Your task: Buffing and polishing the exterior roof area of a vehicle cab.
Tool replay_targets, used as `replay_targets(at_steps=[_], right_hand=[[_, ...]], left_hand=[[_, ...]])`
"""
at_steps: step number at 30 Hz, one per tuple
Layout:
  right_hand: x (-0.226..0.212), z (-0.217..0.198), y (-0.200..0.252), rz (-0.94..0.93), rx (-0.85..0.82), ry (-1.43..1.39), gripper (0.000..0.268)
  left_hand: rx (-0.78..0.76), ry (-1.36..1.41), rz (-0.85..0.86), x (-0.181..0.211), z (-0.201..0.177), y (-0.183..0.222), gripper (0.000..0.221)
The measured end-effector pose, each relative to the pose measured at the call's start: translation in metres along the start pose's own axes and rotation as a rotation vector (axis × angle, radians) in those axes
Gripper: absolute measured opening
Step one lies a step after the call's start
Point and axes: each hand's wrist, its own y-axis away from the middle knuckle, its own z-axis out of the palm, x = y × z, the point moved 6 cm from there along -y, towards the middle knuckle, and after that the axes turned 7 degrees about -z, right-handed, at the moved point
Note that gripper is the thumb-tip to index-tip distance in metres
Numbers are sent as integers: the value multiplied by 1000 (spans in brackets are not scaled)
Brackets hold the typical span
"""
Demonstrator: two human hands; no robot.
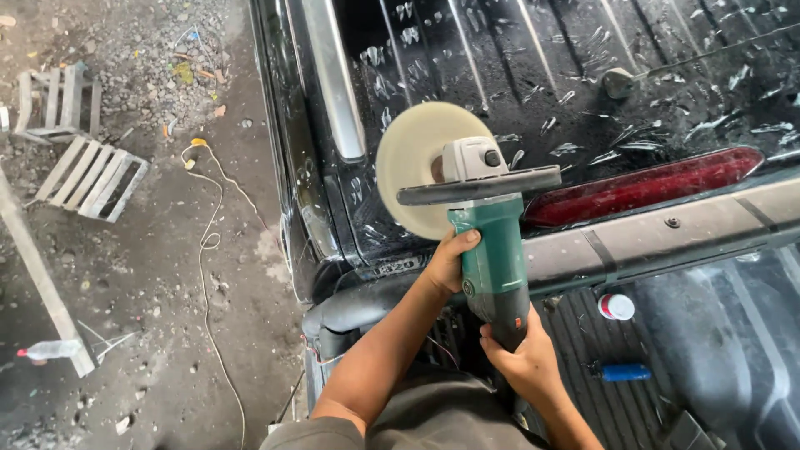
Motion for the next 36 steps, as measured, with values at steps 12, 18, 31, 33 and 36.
replay_targets(at_steps=[12, 18, 31, 33, 36], right_hand=[[1, 35, 8, 166, -277, -209, 71], [9, 30, 16, 130, -446, -325, 46], [-3, -20, 14, 267, -453, -786, 77], [-9, -22, 8, 340, -464, -757, 76], [-2, -19, 5, 439, -503, -732, 74]], left_hand=[[65, -44, 87, 39, -10, 63, 76], [23, -17, 56, 42, 12, 64, 81], [-39, 152, -58, 14, 37, -15, 71], [-38, 170, -66, 21, 46, -12, 73], [0, 155, -54, 30, 43, 0, 77]])
